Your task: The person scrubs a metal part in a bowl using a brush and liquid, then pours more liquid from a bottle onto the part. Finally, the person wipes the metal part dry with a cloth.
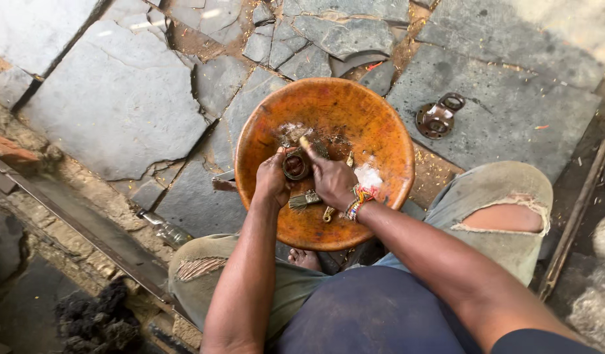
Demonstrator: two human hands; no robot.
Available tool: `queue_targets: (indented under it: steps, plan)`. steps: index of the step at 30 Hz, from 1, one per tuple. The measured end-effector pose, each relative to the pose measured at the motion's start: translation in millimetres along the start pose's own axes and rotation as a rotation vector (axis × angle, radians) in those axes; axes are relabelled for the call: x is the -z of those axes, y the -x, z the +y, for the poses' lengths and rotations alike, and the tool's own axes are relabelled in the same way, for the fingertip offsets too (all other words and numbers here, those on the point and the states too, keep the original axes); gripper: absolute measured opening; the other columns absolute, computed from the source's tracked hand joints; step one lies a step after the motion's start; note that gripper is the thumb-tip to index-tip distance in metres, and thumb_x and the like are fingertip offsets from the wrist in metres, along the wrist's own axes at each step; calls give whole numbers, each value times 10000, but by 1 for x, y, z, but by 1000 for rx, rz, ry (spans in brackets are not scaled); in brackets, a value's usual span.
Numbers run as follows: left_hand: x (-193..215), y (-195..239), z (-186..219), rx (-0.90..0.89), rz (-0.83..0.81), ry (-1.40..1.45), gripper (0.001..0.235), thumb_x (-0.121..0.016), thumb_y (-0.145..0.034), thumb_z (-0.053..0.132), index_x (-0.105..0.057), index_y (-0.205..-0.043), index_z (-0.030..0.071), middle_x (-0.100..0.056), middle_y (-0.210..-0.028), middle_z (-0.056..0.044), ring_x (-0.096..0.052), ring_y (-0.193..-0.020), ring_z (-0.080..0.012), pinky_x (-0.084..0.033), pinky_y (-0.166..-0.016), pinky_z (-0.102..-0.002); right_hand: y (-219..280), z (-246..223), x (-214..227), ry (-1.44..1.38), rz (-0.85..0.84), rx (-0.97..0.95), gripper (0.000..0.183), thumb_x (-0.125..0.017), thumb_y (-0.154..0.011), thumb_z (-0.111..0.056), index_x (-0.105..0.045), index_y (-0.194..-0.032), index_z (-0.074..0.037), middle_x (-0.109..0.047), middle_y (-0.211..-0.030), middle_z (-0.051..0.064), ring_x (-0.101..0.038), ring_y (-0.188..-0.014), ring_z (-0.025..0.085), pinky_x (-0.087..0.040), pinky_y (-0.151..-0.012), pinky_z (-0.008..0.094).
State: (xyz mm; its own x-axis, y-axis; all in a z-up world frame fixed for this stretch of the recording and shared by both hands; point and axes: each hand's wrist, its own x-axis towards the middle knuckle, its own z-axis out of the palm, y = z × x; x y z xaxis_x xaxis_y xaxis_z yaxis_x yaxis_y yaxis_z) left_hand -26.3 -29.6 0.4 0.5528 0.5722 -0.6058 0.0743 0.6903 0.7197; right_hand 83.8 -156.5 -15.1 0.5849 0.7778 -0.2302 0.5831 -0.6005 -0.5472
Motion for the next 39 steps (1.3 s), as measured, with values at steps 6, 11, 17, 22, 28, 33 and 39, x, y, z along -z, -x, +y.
queue_targets:
  steps: [6, 11, 17, 22, 28, 33, 39]
  plan:
    - [-9, 9, -2, 49, -68, 184, 489, -417, -1041, 442, -635, -1267, 67, -726, -1140, -111, -741, -982, -258, -664, -718, -473, 1, 4, 37, -33, 133, 252, 422, -568, -999, -273, -618, -1410, -349, -603, -602, 29, -486, -451, 125, -395, -414, 303]
    - [-4, 8, -1, 43, -86, 153, 771, -370, -1019, 720, -670, -1322, 78, -645, -1003, -127, -695, -907, -270, -602, -768, -516, 15, -17, 47, 73, -114, 272, 483, -524, -988, -197, -634, -1369, -473, -637, -611, 71, -550, -467, 201, -439, -428, 367]
    - [12, 0, -6, 35, -160, 317, 848, -366, -1011, 836, -582, -1271, 58, -673, -1014, -102, -686, -916, -273, -589, -806, -526, 9, -37, 56, 191, -106, 264, 502, -532, -1003, -222, -528, -1463, -424, -626, -635, 97, -571, -464, 221, -469, -411, 375]
    - [14, -10, -4, 55, -293, 423, 952, -323, -939, 828, -583, -1332, 0, -709, -1135, -176, -687, -1051, -341, -578, -917, -521, 46, -11, 38, 153, 72, 659, 631, -608, -880, -178, -553, -1479, -371, -634, -636, 69, -573, -512, 225, -467, -462, 400]
    - [0, 10, 10, 93, -189, 297, 915, -302, -875, 820, -563, -1324, 67, -704, -1144, -162, -689, -1077, -346, -569, -922, -585, 28, 7, 40, -96, 85, 351, 495, -622, -1004, -195, -546, -1461, -371, -665, -691, 45, -574, -465, 197, -458, -430, 364]
    - [-3, 14, 17, 86, -188, 349, 912, -323, -928, 821, -580, -1330, 43, -712, -1156, -173, -679, -1067, -349, -539, -940, -569, 28, 2, 26, 119, 9, 513, 602, -597, -942, -120, -528, -1479, -383, -622, -625, 46, -564, -475, 184, -447, -395, 358]
    - [-1, 13, 14, 6, -257, 346, 857, -349, -951, 782, -584, -1307, 39, -687, -1136, -175, -730, -967, -343, -608, -858, -556, 27, 19, 85, 393, -65, 507, 606, -551, -962, -189, -483, -1511, -436, -609, -634, 51, -553, -478, 178, -423, -401, 371]
